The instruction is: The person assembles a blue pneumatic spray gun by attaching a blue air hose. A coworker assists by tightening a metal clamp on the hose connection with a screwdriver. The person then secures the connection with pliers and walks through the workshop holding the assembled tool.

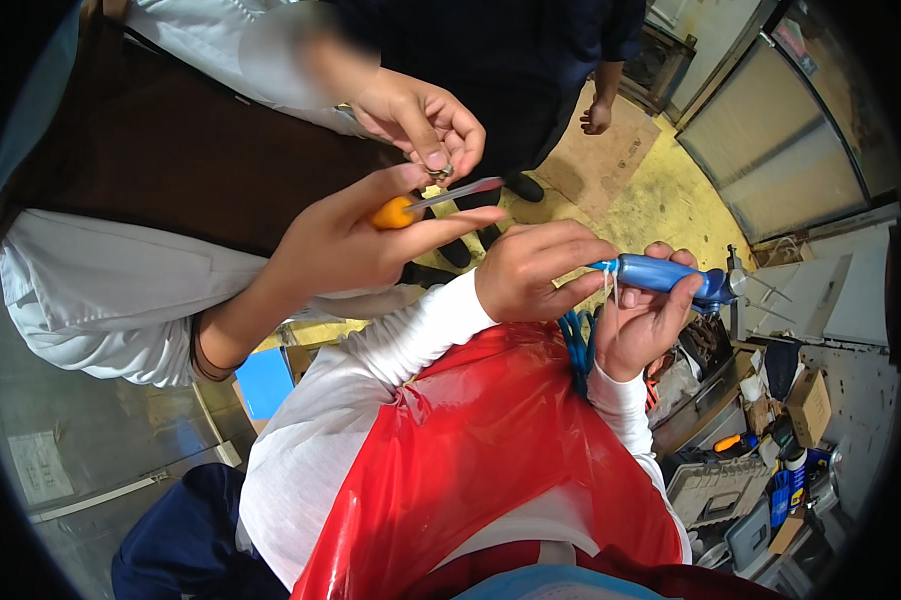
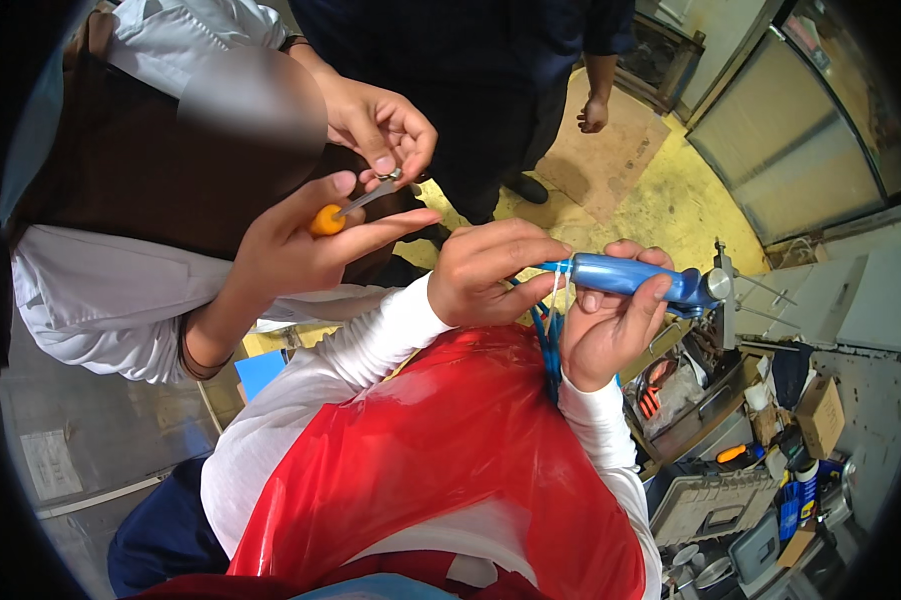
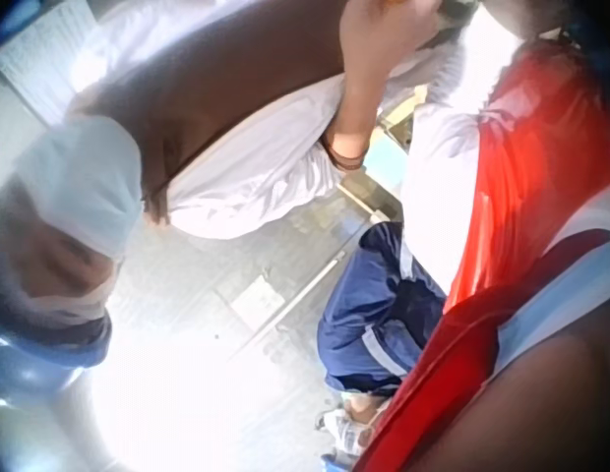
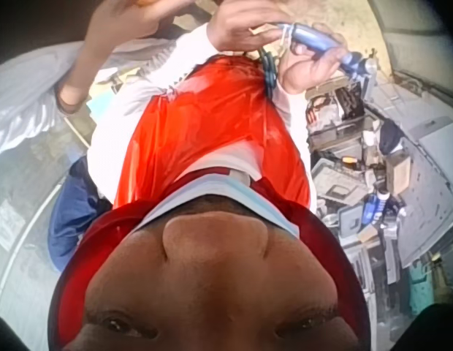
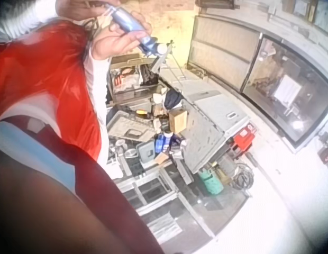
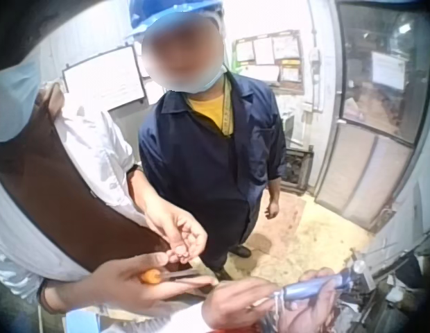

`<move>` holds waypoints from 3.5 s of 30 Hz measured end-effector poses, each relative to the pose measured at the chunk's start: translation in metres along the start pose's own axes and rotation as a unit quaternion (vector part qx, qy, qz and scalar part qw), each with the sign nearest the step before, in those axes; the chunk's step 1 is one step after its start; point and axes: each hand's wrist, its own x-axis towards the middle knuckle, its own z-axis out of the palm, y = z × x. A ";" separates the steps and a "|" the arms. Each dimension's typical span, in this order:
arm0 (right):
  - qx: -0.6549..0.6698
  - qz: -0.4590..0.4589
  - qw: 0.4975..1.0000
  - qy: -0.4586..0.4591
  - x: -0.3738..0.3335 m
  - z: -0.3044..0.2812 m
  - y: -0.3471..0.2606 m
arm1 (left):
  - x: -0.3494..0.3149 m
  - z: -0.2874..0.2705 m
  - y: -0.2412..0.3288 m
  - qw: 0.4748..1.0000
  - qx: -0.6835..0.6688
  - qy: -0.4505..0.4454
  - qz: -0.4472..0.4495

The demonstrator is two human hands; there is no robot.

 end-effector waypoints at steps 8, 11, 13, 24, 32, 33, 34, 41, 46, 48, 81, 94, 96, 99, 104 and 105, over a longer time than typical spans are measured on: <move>-0.004 0.001 1.000 -0.004 -0.003 -0.010 -0.005 | 0.001 0.009 0.004 1.000 -0.001 -0.003 -0.008; 0.008 0.012 1.000 -0.009 -0.003 -0.008 -0.008 | 0.004 0.006 0.010 0.999 0.011 -0.030 -0.033; 0.022 0.020 1.000 -0.006 -0.002 -0.009 -0.009 | 0.004 0.008 0.013 0.999 0.013 -0.029 -0.042; -0.017 0.028 0.999 0.028 -0.003 -0.012 -0.018 | 0.003 0.010 0.023 0.993 0.023 -0.100 -0.054; -0.054 0.009 0.996 0.069 -0.004 -0.004 -0.023 | -0.005 0.012 0.031 0.985 0.068 -0.150 -0.050; -0.055 0.001 0.996 0.071 -0.004 -0.003 -0.023 | -0.005 0.011 0.031 0.985 0.072 -0.153 -0.047; -0.054 0.001 0.996 0.071 -0.004 -0.002 -0.023 | -0.005 0.010 0.031 0.984 0.076 -0.156 -0.045; -0.021 0.021 0.998 0.053 -0.003 -0.008 -0.026 | -0.005 0.010 0.031 0.986 0.071 -0.145 -0.038; -0.025 0.020 0.998 0.059 0.000 -0.006 -0.027 | -0.002 0.010 0.031 0.986 0.065 -0.143 -0.048; -0.028 0.019 0.998 0.046 0.000 -0.009 -0.027 | -0.001 0.011 0.030 0.988 0.049 -0.136 -0.049; -0.093 0.042 0.990 0.101 0.003 0.006 -0.030 | -0.011 0.005 0.036 0.986 0.071 -0.141 -0.057; -0.067 0.055 0.990 0.107 0.029 -0.001 -0.033 | 0.022 0.006 0.025 0.971 -0.020 -0.180 -0.159; -0.062 0.057 0.991 0.104 0.033 -0.003 -0.034 | 0.026 0.006 0.024 0.965 -0.034 -0.188 -0.183; -0.087 0.036 0.985 0.142 0.037 0.007 -0.032 | 0.029 0.007 0.022 0.955 -0.060 -0.194 -0.215; -0.056 0.040 0.992 0.110 0.037 -0.005 -0.033 | 0.025 0.015 0.020 0.977 -0.004 -0.161 -0.142; -0.058 0.037 0.991 0.111 0.037 -0.005 -0.033 | 0.023 0.016 0.019 0.981 0.034 -0.159 -0.105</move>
